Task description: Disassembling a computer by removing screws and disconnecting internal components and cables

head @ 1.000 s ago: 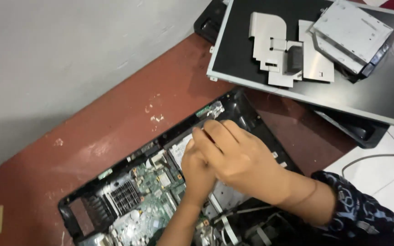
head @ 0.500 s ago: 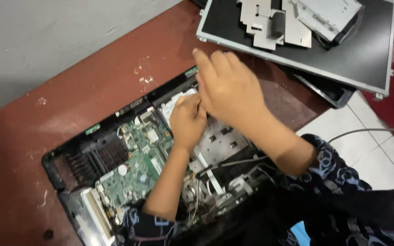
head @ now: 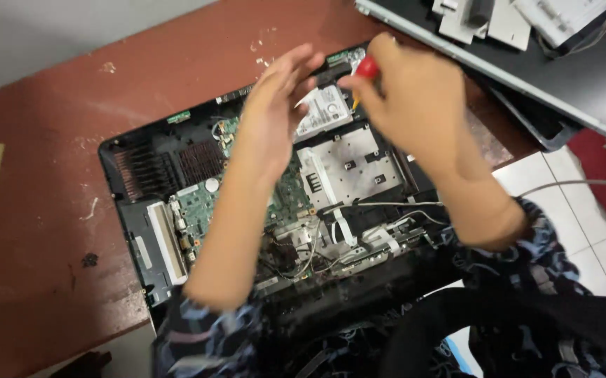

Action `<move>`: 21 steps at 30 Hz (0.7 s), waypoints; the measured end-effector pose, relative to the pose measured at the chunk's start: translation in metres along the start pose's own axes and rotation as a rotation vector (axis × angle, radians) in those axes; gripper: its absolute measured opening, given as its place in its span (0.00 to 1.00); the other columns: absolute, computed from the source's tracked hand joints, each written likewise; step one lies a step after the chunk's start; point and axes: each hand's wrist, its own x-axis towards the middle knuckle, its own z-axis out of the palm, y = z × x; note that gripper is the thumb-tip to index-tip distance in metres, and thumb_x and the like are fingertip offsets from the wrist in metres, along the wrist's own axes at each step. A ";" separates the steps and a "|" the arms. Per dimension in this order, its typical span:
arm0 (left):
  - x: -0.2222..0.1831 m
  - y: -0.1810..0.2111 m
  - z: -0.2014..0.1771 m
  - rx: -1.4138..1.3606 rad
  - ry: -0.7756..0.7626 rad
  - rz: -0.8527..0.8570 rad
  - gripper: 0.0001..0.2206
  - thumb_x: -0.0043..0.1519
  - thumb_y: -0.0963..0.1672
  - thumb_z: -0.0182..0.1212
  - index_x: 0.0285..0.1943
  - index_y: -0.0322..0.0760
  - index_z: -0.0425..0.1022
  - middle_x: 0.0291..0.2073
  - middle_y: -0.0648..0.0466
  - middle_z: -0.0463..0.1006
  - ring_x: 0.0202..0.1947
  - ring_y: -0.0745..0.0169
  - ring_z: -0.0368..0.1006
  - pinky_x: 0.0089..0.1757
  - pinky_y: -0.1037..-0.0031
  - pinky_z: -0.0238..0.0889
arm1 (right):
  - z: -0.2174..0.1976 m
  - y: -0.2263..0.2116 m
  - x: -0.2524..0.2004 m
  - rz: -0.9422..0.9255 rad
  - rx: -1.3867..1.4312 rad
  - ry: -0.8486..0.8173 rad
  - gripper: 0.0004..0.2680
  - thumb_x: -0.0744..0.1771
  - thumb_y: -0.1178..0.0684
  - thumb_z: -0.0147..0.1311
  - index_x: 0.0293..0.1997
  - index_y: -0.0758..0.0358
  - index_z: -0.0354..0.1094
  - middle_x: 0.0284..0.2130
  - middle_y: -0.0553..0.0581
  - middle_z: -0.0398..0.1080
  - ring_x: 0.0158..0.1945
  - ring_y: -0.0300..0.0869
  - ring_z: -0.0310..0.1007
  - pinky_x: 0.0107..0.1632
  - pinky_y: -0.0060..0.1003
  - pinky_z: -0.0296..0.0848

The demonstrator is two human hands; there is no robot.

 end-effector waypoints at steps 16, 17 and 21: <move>-0.256 0.047 -0.093 0.849 0.640 -0.092 0.15 0.63 0.42 0.53 0.57 0.36 0.77 0.58 0.51 0.81 0.62 0.59 0.73 0.60 0.64 0.63 | 0.004 0.035 -0.027 0.314 0.440 0.116 0.10 0.75 0.46 0.47 0.44 0.60 0.65 0.15 0.49 0.57 0.18 0.43 0.55 0.28 0.39 0.55; -0.264 0.042 -0.101 0.850 0.641 -0.095 0.15 0.63 0.42 0.53 0.57 0.36 0.77 0.58 0.51 0.81 0.62 0.59 0.73 0.60 0.64 0.63 | 0.003 0.033 -0.025 0.315 0.441 0.113 0.10 0.75 0.46 0.47 0.44 0.60 0.65 0.15 0.49 0.57 0.18 0.43 0.55 0.28 0.39 0.55; -0.278 0.027 -0.115 0.902 0.746 -0.020 0.13 0.67 0.41 0.51 0.58 0.31 0.75 0.59 0.47 0.79 0.60 0.57 0.73 0.55 0.68 0.63 | 0.003 0.025 -0.016 0.342 0.445 0.005 0.11 0.75 0.44 0.47 0.47 0.60 0.65 0.18 0.50 0.63 0.19 0.42 0.62 0.27 0.39 0.59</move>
